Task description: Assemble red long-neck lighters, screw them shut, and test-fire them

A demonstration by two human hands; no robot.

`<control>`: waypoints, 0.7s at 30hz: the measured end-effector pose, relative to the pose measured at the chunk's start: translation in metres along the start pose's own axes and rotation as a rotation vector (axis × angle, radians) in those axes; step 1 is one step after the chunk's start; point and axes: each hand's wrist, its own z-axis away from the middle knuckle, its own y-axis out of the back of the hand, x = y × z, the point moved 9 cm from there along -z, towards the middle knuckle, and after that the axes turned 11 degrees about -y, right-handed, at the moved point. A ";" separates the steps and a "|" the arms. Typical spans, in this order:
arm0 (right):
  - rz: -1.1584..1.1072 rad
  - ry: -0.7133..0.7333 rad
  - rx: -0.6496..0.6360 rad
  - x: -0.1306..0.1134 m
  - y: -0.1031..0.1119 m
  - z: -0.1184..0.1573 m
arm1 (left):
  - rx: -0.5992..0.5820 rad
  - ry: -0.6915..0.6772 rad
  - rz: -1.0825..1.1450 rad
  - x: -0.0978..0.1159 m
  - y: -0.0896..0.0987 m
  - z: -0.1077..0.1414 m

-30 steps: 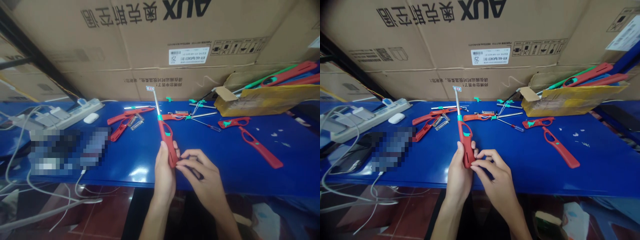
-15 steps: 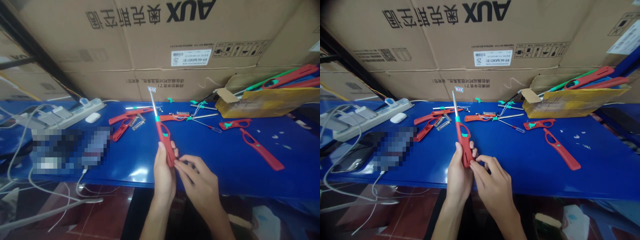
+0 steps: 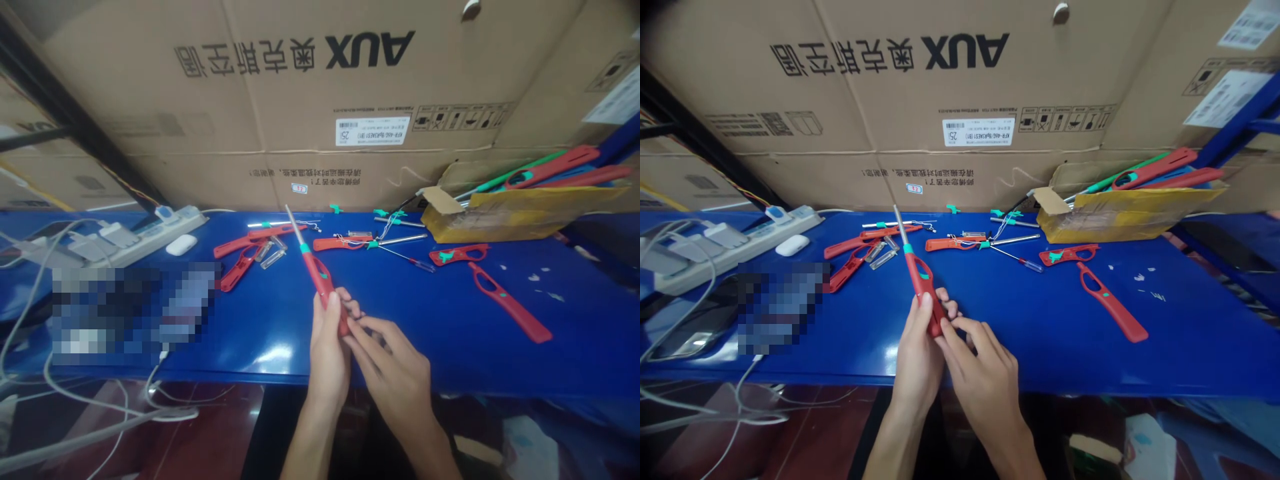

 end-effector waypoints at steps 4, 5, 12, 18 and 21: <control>0.026 0.033 -0.040 -0.006 -0.001 0.002 | -0.015 0.018 0.013 0.000 0.000 0.000; 0.039 0.055 -0.066 -0.008 -0.001 0.003 | -0.004 0.020 0.014 0.000 0.002 -0.001; 0.158 -0.054 -0.122 0.058 0.041 -0.047 | -0.008 -0.080 0.028 0.008 0.005 -0.007; 0.671 -0.151 -0.245 0.135 0.050 -0.112 | -0.023 -0.061 -0.044 0.011 0.001 -0.006; 0.666 -0.151 -0.323 0.143 0.037 -0.119 | -0.039 -0.065 -0.073 0.012 -0.003 -0.005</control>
